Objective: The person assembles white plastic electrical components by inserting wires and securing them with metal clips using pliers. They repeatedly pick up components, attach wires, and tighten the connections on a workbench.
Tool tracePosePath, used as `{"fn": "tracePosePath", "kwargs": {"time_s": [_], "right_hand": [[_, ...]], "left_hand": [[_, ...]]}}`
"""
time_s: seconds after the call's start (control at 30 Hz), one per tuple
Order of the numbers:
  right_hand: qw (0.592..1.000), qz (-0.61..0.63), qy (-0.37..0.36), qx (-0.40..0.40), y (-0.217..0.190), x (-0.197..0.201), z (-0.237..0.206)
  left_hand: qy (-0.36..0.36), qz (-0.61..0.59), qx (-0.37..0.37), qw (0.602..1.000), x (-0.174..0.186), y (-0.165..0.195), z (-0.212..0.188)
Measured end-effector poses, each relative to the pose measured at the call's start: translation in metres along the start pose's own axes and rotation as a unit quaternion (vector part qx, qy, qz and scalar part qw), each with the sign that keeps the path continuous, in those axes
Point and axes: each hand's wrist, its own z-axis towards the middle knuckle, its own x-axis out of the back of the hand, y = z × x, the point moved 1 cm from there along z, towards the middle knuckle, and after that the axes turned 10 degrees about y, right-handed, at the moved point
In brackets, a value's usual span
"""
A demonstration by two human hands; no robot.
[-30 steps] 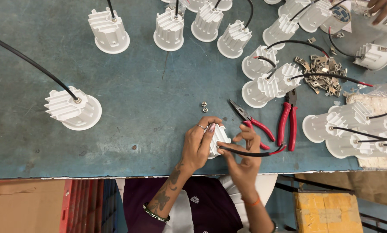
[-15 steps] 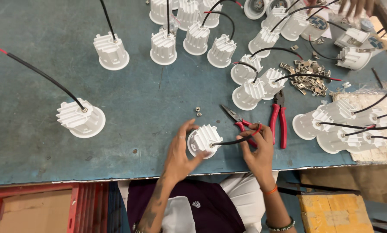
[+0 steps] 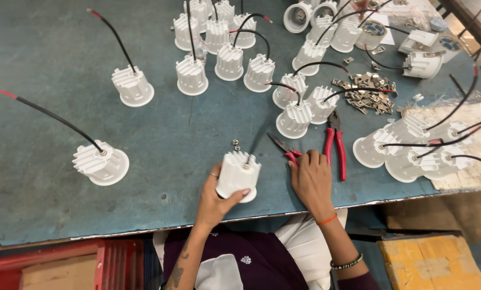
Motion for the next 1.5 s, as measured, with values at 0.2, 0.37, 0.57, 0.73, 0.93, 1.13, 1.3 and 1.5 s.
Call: {"fn": "tracePosePath", "kwargs": {"time_s": [0.2, 0.37, 0.57, 0.73, 0.93, 1.13, 1.3, 1.5], "right_hand": [[0.961, 0.222, -0.032, -0.161, 0.036, 0.007, -0.031], [0.742, 0.570, -0.133, -0.327, 0.050, 0.032, -0.048], [0.866, 0.426, -0.162, -0.205, 0.024, 0.070, -0.052], [0.775, 0.562, -0.157, -0.243, 0.001, 0.066, -0.059], [0.742, 0.600, -0.150, -0.257, -0.037, 0.049, -0.072], [0.778, 0.558, -0.184, -0.223, -0.040, 0.054, -0.073], [0.889, 0.401, -0.147, -0.168, -0.011, 0.079, -0.069], [0.993, 0.036, -0.037, 0.102, 0.007, 0.108, -0.053]], "left_hand": [[0.050, -0.066, 0.044, 0.996, 0.006, 0.003, 0.004], [-0.003, -0.142, 0.110, 0.984, 0.003, 0.004, 0.000], [-0.028, -0.123, 0.162, 0.979, -0.010, 0.011, -0.005], [-0.005, -0.127, 0.192, 0.973, -0.022, -0.001, -0.015], [0.063, -0.169, 0.140, 0.974, -0.051, -0.016, -0.019], [0.071, -0.145, 0.058, 0.985, -0.049, -0.012, -0.017], [0.061, -0.133, 0.083, 0.986, -0.019, -0.013, -0.003], [0.043, -0.146, 0.148, 0.977, -0.011, -0.015, 0.005]]}}
